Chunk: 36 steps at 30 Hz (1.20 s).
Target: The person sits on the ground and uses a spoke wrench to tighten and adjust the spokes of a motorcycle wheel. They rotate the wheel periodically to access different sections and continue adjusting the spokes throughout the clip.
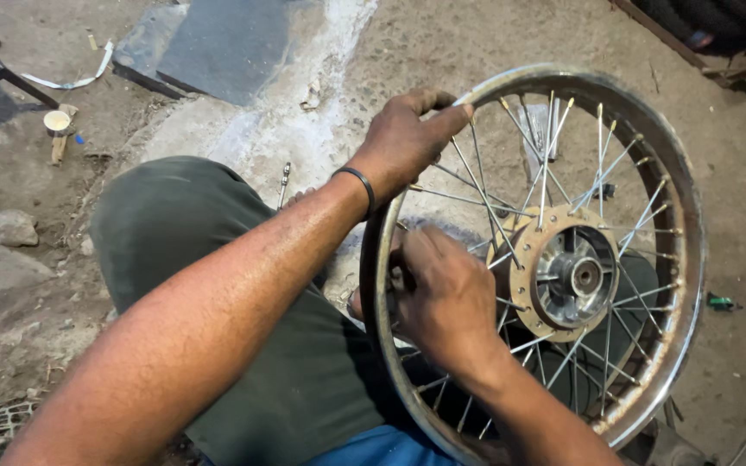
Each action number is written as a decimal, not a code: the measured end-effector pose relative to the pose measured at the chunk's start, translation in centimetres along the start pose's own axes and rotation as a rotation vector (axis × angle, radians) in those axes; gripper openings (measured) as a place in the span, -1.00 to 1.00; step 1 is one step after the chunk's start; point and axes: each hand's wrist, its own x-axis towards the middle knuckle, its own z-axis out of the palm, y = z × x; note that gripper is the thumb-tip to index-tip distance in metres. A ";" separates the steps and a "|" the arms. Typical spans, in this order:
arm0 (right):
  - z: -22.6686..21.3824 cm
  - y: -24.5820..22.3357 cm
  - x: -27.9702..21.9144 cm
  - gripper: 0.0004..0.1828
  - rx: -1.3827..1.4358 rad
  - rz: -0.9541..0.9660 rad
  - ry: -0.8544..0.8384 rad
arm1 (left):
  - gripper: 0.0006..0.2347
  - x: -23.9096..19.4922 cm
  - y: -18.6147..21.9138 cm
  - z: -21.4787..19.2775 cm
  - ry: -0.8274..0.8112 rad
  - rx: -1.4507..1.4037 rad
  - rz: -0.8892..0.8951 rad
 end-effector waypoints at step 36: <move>-6.8 8.4 -5.9 -0.78 0.651 0.281 0.379 | -0.46 -0.6 0.3 -0.5 0.031 -0.142 -0.104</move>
